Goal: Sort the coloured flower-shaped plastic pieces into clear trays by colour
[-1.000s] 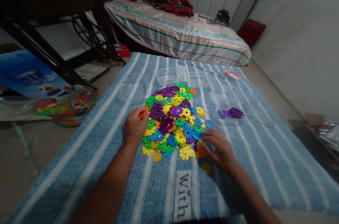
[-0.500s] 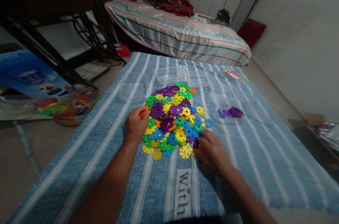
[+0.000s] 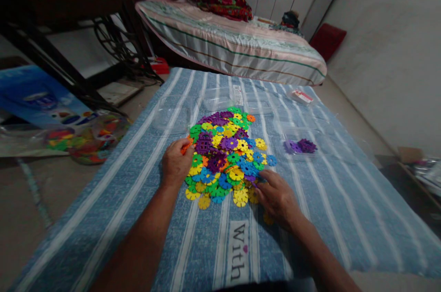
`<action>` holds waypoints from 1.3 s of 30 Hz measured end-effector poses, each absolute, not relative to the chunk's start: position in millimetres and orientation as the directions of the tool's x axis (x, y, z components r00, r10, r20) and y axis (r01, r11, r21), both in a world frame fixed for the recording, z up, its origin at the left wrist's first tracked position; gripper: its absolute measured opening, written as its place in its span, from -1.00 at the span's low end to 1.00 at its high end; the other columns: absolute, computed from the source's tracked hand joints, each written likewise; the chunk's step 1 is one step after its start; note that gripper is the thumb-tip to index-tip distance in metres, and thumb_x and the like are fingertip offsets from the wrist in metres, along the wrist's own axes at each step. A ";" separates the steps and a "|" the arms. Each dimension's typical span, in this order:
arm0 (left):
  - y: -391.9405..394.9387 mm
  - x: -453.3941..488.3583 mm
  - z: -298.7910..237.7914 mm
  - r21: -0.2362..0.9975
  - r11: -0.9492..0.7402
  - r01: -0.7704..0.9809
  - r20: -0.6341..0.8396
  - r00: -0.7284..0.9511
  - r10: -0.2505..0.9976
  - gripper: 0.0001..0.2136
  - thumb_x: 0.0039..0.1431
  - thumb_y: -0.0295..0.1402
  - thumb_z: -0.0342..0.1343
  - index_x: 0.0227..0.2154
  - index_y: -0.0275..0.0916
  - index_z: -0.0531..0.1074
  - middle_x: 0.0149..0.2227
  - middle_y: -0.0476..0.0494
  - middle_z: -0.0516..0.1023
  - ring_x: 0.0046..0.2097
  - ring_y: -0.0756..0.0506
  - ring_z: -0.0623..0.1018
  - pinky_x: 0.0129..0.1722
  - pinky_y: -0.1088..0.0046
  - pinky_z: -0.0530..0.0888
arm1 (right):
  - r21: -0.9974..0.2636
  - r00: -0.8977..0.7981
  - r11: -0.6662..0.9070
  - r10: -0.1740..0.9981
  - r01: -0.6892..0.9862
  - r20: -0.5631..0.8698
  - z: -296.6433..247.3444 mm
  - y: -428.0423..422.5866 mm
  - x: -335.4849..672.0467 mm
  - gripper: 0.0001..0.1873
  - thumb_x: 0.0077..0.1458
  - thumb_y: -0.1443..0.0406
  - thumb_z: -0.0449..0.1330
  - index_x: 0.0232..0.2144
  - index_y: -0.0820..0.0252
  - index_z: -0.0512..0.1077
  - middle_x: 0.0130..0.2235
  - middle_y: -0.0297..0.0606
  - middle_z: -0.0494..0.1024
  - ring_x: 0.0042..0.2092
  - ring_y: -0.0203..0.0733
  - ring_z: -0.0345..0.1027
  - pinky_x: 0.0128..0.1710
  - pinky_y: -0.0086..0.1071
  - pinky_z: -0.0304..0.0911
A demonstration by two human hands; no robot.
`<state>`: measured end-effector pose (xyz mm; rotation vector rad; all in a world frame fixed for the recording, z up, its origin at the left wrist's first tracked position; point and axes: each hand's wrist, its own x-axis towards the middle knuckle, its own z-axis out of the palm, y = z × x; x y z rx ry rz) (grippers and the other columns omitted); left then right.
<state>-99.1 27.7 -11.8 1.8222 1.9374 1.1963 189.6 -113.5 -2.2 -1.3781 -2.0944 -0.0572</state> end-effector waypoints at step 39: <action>26.6 -97.4 -9.6 0.696 -0.085 0.713 0.336 -0.219 0.916 -0.79 0.04 -0.26 0.05 -0.32 -0.19 0.51 -0.20 -0.16 0.61 -0.09 -0.19 0.55 0.02 0.30 0.45 | -0.429 -0.200 0.521 0.775 0.738 0.599 13.6 -102.8 180.0 -0.85 0.23 0.35 0.12 -0.31 0.13 0.50 -0.19 -0.14 0.59 -0.07 -0.12 0.48 -0.05 -0.21 0.46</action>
